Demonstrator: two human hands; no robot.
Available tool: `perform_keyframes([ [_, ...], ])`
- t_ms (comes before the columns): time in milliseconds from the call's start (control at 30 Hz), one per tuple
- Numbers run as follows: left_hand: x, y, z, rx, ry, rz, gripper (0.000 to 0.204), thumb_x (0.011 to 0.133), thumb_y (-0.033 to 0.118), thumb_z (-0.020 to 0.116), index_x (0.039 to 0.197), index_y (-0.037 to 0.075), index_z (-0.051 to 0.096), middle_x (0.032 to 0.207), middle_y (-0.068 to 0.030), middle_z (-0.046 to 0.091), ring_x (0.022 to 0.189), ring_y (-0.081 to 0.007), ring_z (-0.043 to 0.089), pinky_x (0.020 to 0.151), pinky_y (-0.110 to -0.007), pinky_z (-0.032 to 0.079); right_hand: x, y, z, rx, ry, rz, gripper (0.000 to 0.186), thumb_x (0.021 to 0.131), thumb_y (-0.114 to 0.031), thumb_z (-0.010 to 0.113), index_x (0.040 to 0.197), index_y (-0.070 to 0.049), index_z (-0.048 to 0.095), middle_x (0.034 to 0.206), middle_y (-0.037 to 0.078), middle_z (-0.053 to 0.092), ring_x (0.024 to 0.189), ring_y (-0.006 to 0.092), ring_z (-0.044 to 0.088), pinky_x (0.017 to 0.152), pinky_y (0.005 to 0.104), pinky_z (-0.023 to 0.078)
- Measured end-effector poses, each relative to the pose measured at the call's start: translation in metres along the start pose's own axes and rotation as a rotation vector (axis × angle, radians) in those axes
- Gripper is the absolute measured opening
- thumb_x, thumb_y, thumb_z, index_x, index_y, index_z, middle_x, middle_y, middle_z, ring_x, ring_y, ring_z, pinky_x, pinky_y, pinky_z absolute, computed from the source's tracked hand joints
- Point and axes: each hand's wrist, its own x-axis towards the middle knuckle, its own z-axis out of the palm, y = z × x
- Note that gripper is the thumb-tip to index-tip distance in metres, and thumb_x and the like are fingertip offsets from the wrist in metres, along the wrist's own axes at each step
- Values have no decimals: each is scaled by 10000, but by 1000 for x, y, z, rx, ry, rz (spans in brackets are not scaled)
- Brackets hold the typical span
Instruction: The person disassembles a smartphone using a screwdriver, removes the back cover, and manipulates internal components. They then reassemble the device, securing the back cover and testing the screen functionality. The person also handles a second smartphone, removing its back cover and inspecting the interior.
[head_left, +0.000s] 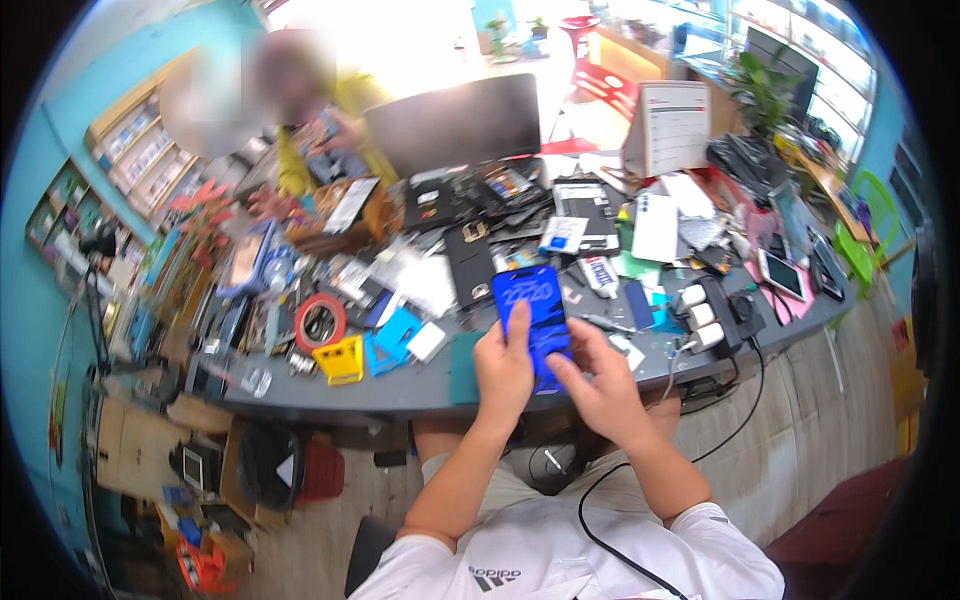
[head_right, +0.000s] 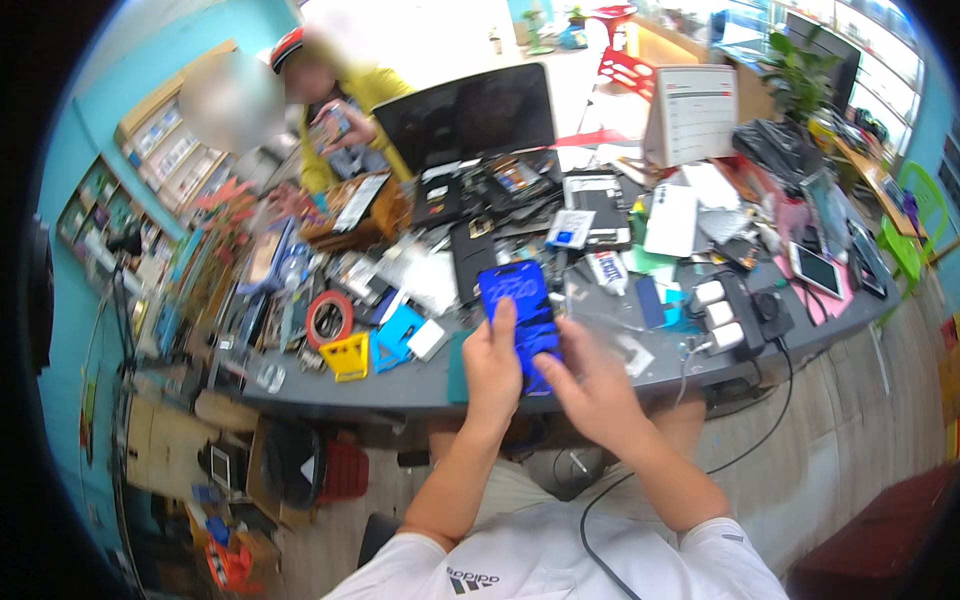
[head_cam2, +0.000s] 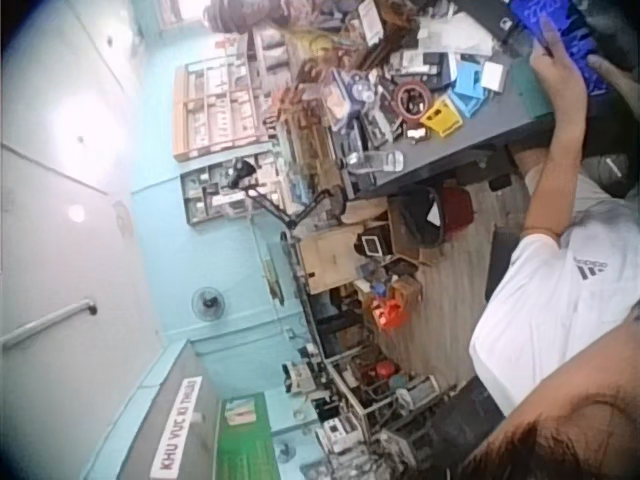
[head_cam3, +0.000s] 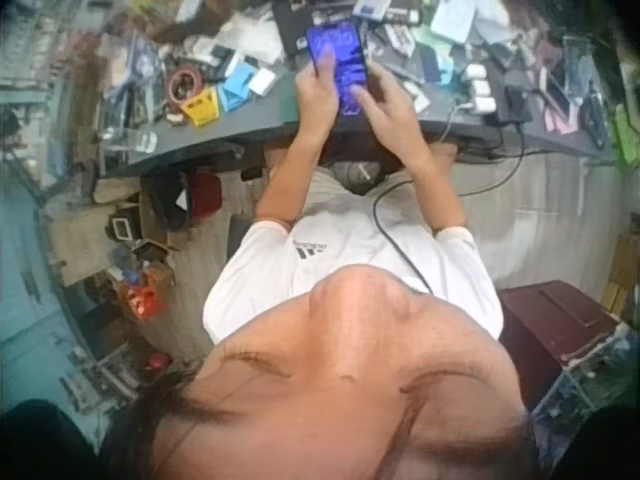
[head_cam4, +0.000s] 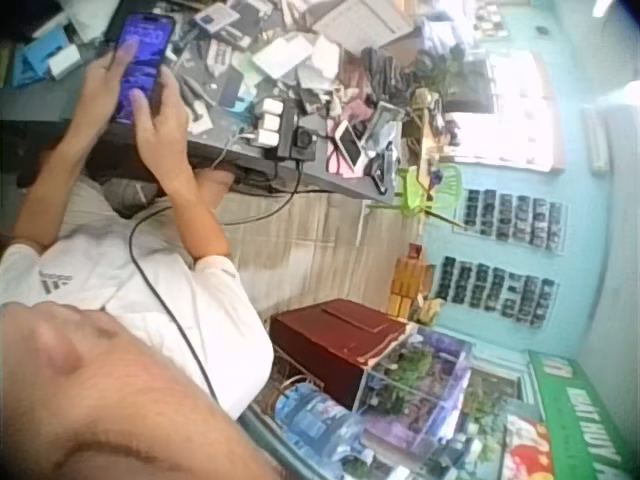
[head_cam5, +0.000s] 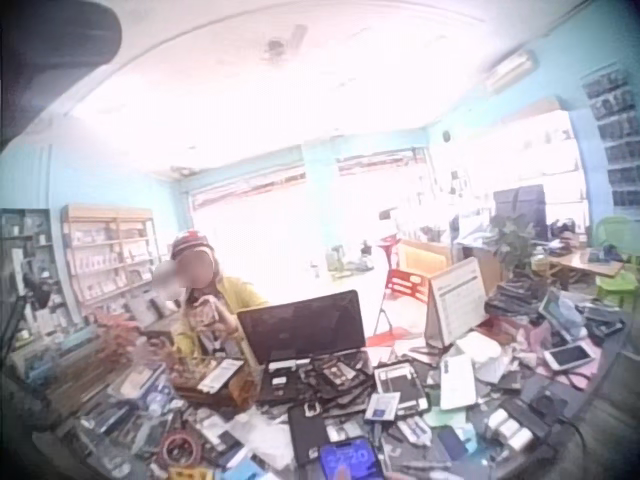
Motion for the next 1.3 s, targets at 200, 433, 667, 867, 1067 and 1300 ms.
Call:
perform_keyframes([
  [200, 0, -8, 2, -5, -82, 94, 468, 1182, 400, 495, 1243, -31, 668, 859, -79, 733, 747, -105, 668, 678, -297, 540, 30, 22, -2, 42, 27, 63, 570, 1089, -67, 603, 1629, 25, 444, 1515, 184, 605, 1345, 220, 612, 1146, 355, 475],
  [433, 1, 8, -29, -50, -289, -120, 561, 1188, 495, 418, 1039, 11, 660, 769, -67, 672, 650, -127, 650, 600, -284, 534, 78, -17, -14, -68, -332, 211, 986, 864, -178, 924, 1665, 16, 383, 1477, 179, 603, 1299, 201, 607, 1128, 346, 472],
  [667, 2, 2, -34, -318, -195, -118, 598, 1188, 505, 401, 1002, -5, 650, 744, -83, 642, 634, -153, 646, 607, -292, 548, 119, -57, 12, -343, -489, 241, 1006, 682, -264, 904, 1557, -7, 479, 1241, 165, 696, 1140, 253, 673, 1044, 365, 522],
  [867, 1, -9, -40, -438, -104, -89, 568, 1192, 471, 417, 869, 43, 606, 610, -17, 484, 476, -109, 472, 448, -275, 379, 173, -41, 48, -469, -445, 161, 944, 656, -317, 898, 1448, 43, 533, 1284, 218, 688, 1176, 308, 678, 1057, 382, 518],
  [1067, -7, 2, -41, -264, -97, -56, 603, 1189, 433, 453, 724, 57, 534, 599, -6, 471, 462, -87, 457, 437, -263, 325, 215, -13, 104, -572, -472, 110, 919, 620, -385, 904, 1339, 100, 599, 1208, 267, 722, 1128, 350, 718, 1023, 389, 552],
  [1300, -6, 0, -38, -262, -107, -58, 595, 1180, 451, 456, 754, 50, 565, 544, 2, 402, 455, -106, 417, 450, -272, 295, 221, 19, 151, -647, -423, -85, 913, 645, -479, 879, 1298, 120, 661, 1271, 306, 696, 1210, 417, 680, 1063, 430, 550],
])
